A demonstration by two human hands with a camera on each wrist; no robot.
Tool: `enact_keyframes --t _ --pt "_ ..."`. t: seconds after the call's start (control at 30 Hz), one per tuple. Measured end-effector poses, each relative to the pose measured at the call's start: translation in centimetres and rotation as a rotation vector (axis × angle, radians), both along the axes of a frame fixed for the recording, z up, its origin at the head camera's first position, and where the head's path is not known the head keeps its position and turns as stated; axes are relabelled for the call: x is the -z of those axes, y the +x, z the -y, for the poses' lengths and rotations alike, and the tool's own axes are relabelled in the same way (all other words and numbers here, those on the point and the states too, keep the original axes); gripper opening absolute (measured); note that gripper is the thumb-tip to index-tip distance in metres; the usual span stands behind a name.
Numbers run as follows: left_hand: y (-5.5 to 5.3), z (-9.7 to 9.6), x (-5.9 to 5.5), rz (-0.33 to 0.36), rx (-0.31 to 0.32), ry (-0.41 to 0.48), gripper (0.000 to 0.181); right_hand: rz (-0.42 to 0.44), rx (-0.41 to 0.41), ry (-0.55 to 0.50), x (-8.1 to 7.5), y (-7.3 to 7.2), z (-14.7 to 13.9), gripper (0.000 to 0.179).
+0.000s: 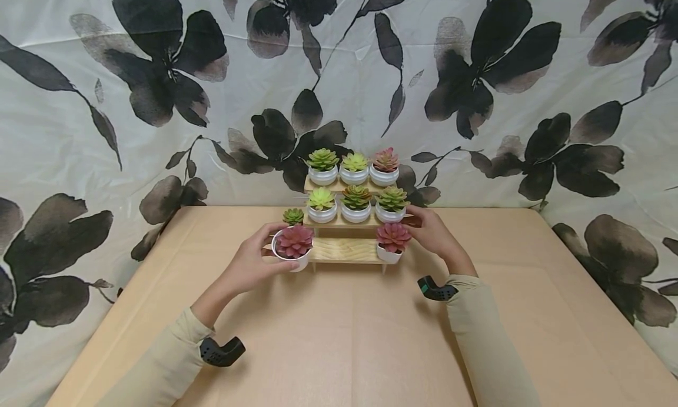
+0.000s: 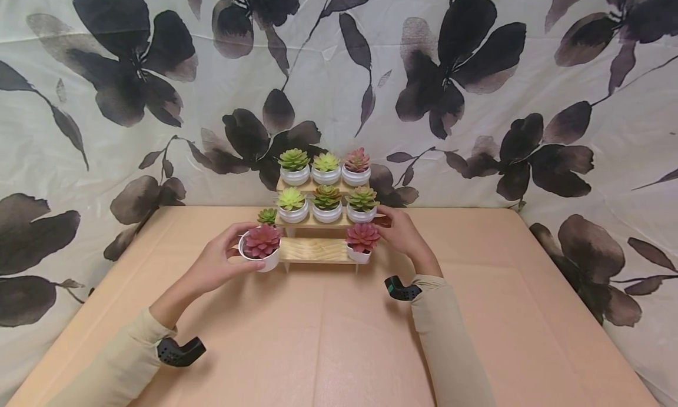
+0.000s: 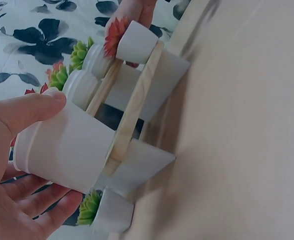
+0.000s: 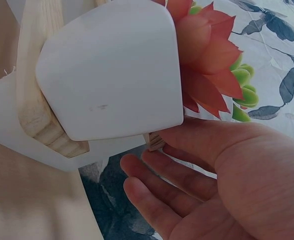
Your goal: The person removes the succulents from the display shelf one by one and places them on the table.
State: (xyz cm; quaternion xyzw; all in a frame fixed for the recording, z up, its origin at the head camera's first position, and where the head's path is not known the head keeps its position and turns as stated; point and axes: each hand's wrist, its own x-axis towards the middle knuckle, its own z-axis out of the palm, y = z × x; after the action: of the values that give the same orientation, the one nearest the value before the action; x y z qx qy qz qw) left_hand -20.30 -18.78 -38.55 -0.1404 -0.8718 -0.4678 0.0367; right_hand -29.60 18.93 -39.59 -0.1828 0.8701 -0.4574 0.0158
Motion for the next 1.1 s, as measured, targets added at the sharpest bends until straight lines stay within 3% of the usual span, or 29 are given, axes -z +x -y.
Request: enact_keyframes --t 0.73,1.1 --pt "-0.7 1.7 0.7 0.071 -0.029 0.038 0.079 -0.006 -0.007 0.014 -0.1 -0.2 -0.2 0.047" --pt "-1.8 2.2 2.1 0.115 -0.038 0.003 0.080 0.002 -0.003 0.001 0.0 -0.1 -0.1 0.047"
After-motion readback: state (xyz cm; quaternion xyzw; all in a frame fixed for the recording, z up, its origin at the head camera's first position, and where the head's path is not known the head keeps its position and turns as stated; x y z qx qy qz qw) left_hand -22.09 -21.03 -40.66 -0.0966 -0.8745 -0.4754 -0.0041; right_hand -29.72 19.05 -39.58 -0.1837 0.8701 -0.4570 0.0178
